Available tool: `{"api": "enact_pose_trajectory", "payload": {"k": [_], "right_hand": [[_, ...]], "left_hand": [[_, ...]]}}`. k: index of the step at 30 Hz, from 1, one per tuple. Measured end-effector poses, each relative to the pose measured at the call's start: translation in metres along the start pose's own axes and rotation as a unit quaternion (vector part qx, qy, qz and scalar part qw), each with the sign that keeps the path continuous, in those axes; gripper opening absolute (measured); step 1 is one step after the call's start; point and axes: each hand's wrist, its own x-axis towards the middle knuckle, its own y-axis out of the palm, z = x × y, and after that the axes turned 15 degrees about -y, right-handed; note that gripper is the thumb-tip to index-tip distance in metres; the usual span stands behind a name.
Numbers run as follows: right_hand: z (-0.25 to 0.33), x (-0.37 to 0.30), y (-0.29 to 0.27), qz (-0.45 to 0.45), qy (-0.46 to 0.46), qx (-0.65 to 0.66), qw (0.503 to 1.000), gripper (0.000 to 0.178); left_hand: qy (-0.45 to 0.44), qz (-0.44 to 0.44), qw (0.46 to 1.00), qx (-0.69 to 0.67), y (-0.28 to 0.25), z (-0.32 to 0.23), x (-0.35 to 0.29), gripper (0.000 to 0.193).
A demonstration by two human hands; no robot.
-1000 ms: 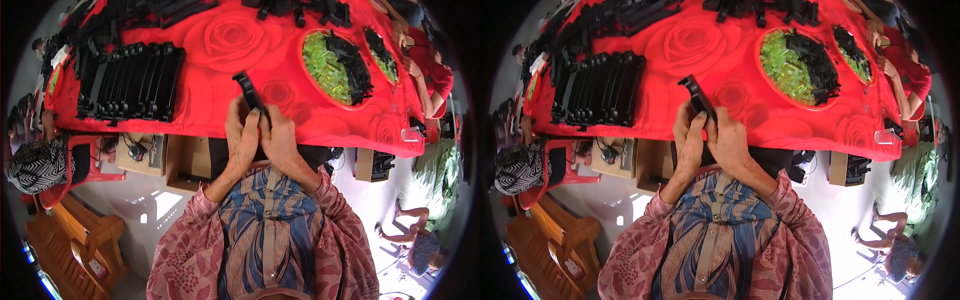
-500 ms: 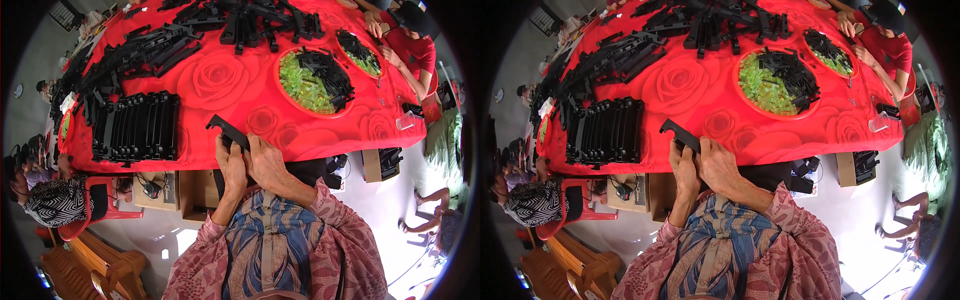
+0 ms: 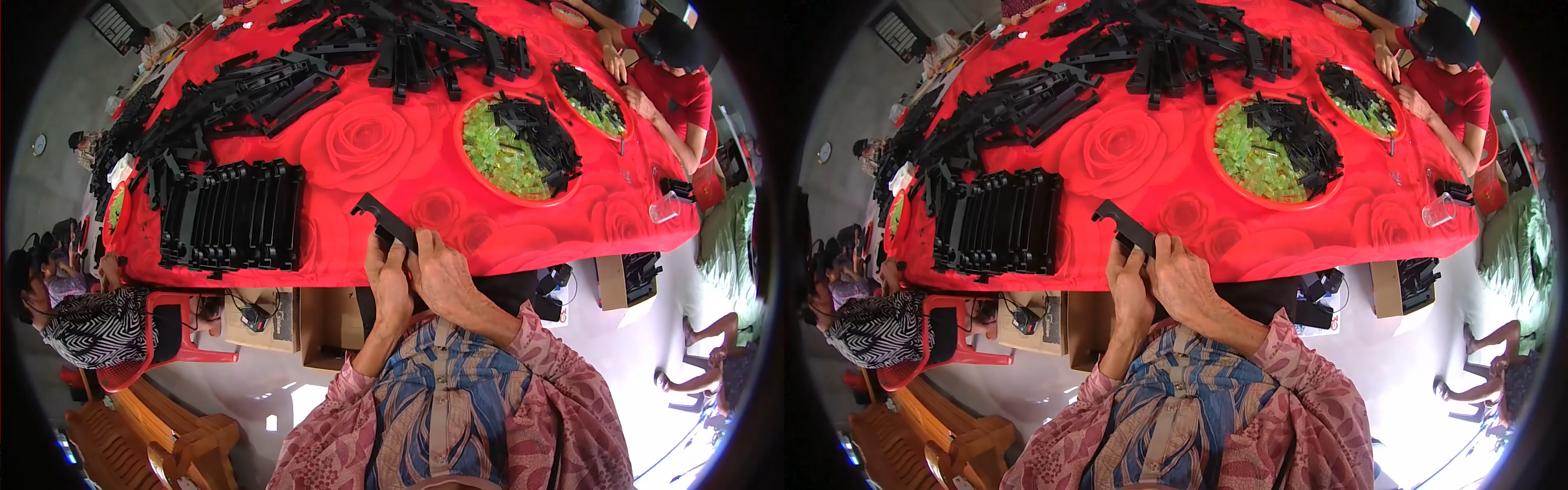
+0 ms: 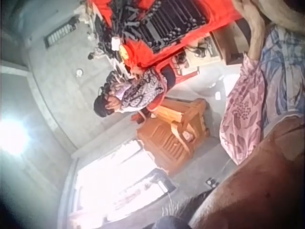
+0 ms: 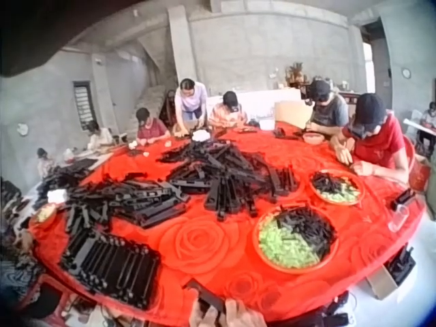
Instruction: The person assembles a plastic housing by inserting small components into a casing and pressing the parts into place by hand.
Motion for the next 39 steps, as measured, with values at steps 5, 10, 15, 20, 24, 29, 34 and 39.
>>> {"api": "enact_pose_trajectory", "payload": {"k": [5, 10, 15, 20, 24, 29, 34, 39], "right_hand": [[0.004, 0.002, -0.001, -0.001, -0.008, -0.008, 1.0, 0.024], [0.004, 0.002, -0.002, -0.015, -0.012, -0.049, 0.999, 0.026], [0.0, 0.001, 0.0, 0.003, -0.001, -0.073, 0.997, 0.023], [0.0, 0.002, 0.001, 0.002, -0.01, -0.068, 0.998, 0.021], [-0.002, 0.003, 0.003, 0.004, -0.021, -0.085, 0.996, 0.021], [-0.003, 0.006, 0.003, 0.002, -0.035, -0.089, 0.995, 0.02], [0.0, 0.011, 0.004, 0.016, -0.018, -0.069, 0.997, 0.019], [0.002, 0.016, 0.0, 0.0, -0.017, -0.056, 0.998, 0.019]], "left_hand": [[0.01, 0.025, 1.0, -0.003, -0.007, 0.001, 0.002, 0.023], [0.02, 0.028, 0.998, -0.044, -0.003, 0.003, 0.009, 0.023], [0.008, 0.037, 0.999, -0.032, 0.001, 0.002, 0.01, 0.02], [-0.005, 0.027, 0.999, -0.038, -0.001, 0.003, 0.012, 0.021], [-0.029, 0.052, 0.994, -0.089, -0.003, 0.005, 0.014, 0.023], [-0.015, 0.054, 0.994, -0.094, -0.004, 0.006, 0.015, 0.021], [-0.004, 0.032, 0.997, -0.076, -0.002, 0.0, 0.016, 0.02], [-0.021, 0.039, 0.995, -0.093, 0.001, -0.006, 0.02, 0.02]]}}
